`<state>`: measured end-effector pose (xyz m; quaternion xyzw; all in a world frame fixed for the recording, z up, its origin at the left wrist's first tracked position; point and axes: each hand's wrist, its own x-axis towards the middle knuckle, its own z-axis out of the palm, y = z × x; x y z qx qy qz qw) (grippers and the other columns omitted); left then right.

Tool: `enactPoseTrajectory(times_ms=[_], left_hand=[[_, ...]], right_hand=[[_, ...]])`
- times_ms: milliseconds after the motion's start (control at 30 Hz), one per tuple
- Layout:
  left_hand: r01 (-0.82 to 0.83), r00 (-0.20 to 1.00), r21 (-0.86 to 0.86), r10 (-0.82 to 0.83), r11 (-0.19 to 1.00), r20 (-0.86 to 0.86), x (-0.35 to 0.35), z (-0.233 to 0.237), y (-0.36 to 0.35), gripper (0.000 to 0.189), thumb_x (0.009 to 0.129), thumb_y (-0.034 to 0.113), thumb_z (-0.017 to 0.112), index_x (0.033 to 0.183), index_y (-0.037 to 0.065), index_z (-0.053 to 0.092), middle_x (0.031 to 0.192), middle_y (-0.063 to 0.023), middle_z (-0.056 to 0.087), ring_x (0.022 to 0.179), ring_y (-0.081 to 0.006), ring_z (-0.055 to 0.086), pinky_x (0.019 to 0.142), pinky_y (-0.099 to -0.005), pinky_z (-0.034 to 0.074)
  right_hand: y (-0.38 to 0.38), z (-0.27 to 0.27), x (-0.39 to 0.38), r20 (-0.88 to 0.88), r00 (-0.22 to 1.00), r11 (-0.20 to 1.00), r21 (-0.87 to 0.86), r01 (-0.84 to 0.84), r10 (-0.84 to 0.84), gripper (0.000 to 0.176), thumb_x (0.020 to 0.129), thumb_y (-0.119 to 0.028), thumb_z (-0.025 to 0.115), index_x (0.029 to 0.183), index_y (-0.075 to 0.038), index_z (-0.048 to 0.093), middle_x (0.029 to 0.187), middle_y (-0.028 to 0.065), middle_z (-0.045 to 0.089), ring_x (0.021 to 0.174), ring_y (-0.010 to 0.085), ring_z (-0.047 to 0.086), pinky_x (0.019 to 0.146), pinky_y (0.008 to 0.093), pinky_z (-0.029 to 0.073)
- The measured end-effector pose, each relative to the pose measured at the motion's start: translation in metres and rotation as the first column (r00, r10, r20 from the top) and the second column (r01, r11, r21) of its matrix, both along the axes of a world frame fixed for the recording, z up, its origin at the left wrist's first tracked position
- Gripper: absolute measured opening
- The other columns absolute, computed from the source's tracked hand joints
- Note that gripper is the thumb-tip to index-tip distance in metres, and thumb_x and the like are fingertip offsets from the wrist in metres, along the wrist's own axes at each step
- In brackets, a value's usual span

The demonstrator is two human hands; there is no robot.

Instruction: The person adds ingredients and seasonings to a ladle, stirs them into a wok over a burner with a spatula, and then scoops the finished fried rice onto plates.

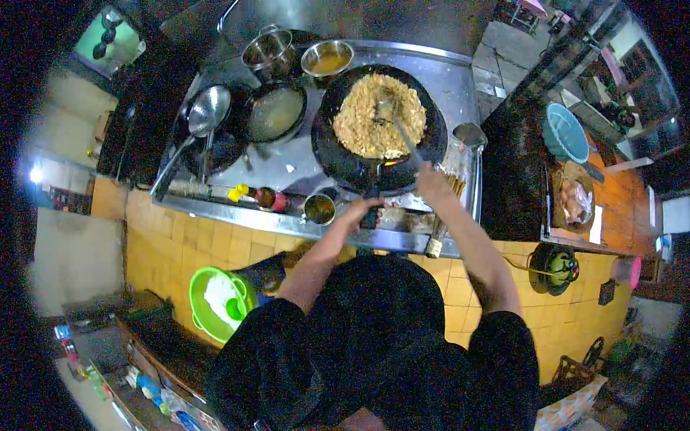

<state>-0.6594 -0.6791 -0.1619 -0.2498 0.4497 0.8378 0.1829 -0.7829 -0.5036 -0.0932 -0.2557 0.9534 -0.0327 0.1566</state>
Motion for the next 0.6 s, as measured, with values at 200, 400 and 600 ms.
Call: enactPoseTrajectory(times_ms=[200,400,600], left_hand=[[-0.302,0.953,0.527,0.232,0.794,0.195,0.031,0.152,0.060,0.013,0.081,0.013,0.055,0.074,0.005,0.048,0.061,-0.0046,0.051,0.053,-0.0157,0.051,0.053,-0.0312,0.046],[-0.062,0.997,0.537,0.025,0.841,0.076,0.026,0.088,0.008,0.012,0.084,0.016,0.053,0.080,0.006,0.051,0.063,-0.0015,0.051,0.053,-0.0109,0.050,0.053,-0.0261,0.044],[0.000,0.990,0.233,-0.033,0.973,0.139,0.094,0.158,0.077,0.019,0.085,0.021,0.052,0.074,0.006,0.051,0.060,-0.0054,0.051,0.051,-0.0172,0.053,0.051,-0.0319,0.048]], right_hand=[[0.049,0.143,0.050,0.014,0.993,0.975,0.187,-0.120,0.119,0.037,0.088,-0.024,0.044,0.123,-0.013,0.041,0.069,0.0192,0.060,0.065,0.0358,0.061,0.057,0.0461,0.050],[0.085,0.150,0.084,-0.198,0.913,0.930,0.167,-0.327,0.357,0.048,0.079,-0.009,0.047,0.127,-0.013,0.042,0.062,0.0151,0.058,0.055,0.0319,0.060,0.050,0.0411,0.050],[0.083,0.125,0.109,-0.118,0.968,0.966,0.162,-0.201,0.221,0.053,0.078,-0.003,0.043,0.130,-0.012,0.037,0.078,0.0200,0.060,0.064,0.0333,0.062,0.054,0.0405,0.052]])
